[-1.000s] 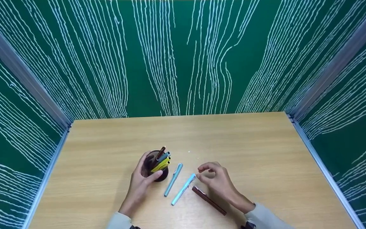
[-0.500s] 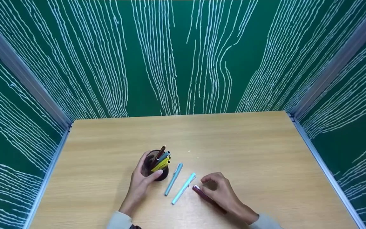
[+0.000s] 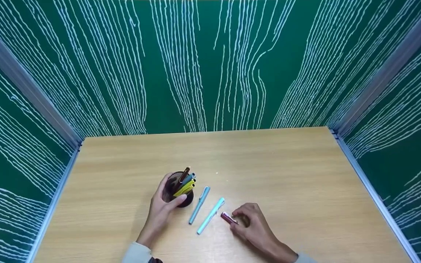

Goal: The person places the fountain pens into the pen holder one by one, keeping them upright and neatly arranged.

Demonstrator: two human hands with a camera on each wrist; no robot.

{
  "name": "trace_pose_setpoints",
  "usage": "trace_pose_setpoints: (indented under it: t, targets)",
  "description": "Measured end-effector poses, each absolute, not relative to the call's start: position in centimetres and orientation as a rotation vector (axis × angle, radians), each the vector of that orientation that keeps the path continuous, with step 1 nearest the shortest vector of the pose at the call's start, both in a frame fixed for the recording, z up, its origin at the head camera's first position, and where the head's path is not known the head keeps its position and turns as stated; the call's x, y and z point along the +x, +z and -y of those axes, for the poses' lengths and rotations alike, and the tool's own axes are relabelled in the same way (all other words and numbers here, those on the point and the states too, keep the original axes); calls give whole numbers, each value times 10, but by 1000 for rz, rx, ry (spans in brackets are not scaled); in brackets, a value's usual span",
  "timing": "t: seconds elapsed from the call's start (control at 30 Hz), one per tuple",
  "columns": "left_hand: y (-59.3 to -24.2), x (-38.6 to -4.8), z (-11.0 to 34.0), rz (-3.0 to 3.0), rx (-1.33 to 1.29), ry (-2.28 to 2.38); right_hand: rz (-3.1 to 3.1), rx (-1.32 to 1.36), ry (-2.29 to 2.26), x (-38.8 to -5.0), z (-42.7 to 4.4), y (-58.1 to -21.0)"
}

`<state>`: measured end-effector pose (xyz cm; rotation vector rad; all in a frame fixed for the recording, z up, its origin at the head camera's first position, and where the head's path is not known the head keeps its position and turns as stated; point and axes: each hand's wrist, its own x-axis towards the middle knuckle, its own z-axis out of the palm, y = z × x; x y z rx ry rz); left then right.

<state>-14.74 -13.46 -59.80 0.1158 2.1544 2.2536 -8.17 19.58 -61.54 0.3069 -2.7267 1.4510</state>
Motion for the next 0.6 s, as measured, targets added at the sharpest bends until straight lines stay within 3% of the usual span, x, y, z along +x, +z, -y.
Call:
trace_pose_setpoints:
  t: [0.6]
  targets:
    - [-597,-147,134,-2158,89,2248,2705,336,1281,-79,-191,-625]
